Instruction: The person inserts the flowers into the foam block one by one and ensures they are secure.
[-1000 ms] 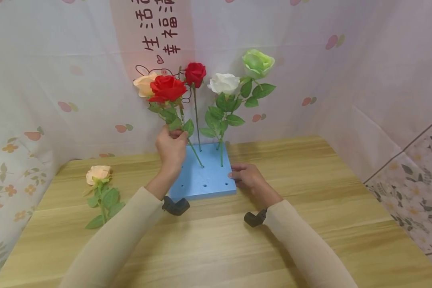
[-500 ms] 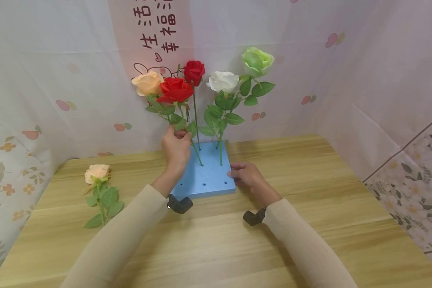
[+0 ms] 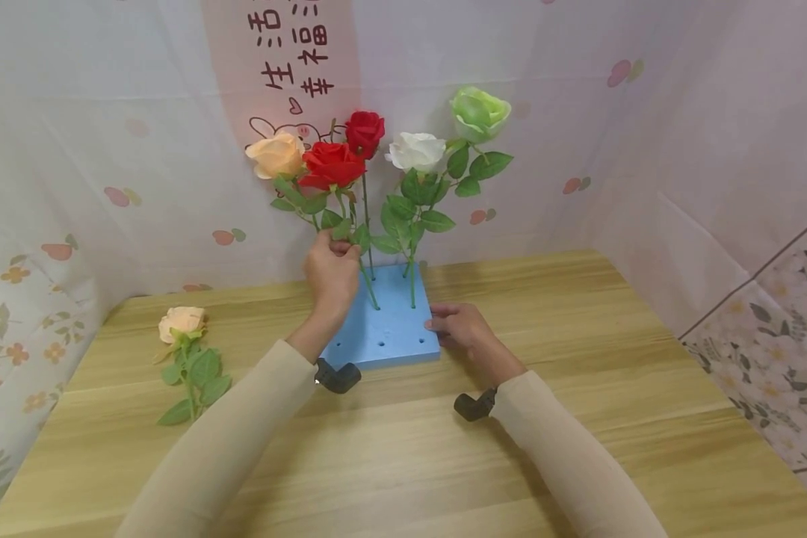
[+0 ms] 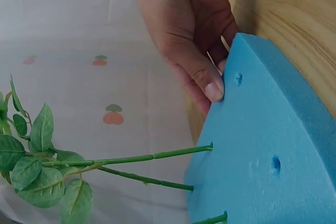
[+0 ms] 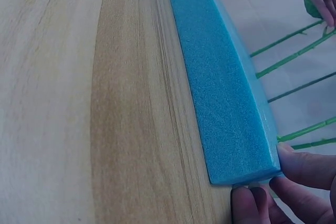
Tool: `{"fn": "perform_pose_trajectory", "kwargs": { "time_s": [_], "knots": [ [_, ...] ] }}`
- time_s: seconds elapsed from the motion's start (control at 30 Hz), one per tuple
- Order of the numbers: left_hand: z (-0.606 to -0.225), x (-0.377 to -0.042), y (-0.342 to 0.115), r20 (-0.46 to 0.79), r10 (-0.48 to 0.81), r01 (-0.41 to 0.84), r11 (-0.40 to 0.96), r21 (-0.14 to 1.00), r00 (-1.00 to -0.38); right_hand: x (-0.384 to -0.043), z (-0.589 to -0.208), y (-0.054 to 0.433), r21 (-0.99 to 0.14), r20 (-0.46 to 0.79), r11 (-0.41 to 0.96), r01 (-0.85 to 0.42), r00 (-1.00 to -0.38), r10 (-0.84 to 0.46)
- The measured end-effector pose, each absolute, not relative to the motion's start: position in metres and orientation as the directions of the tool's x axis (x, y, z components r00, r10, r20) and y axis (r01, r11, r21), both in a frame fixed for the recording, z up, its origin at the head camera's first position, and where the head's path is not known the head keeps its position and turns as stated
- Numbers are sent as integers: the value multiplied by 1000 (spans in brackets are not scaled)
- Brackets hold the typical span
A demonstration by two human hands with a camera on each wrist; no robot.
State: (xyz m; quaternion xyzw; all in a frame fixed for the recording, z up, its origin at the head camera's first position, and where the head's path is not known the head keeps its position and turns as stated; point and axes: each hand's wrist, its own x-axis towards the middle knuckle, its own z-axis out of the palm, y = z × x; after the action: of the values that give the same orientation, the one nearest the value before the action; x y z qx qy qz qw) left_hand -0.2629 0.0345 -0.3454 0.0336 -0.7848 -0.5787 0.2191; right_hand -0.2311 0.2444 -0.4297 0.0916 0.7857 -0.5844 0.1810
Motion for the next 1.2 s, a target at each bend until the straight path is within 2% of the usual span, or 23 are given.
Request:
{"fn": "perform_pose_trajectory", "kwargs": {
  "time_s": [0.33, 1.2],
  "knots": [
    [-347, -260, 37, 404, -247, 284, 406, 869, -881, -230, -427, 245, -885, -390, 303, 355, -919, -63],
    [-349, -255, 27, 419, -181, 321, 405, 856, -890, -229, -427, 243, -887, -398, 285, 364, -915, -69]
  ]
}}
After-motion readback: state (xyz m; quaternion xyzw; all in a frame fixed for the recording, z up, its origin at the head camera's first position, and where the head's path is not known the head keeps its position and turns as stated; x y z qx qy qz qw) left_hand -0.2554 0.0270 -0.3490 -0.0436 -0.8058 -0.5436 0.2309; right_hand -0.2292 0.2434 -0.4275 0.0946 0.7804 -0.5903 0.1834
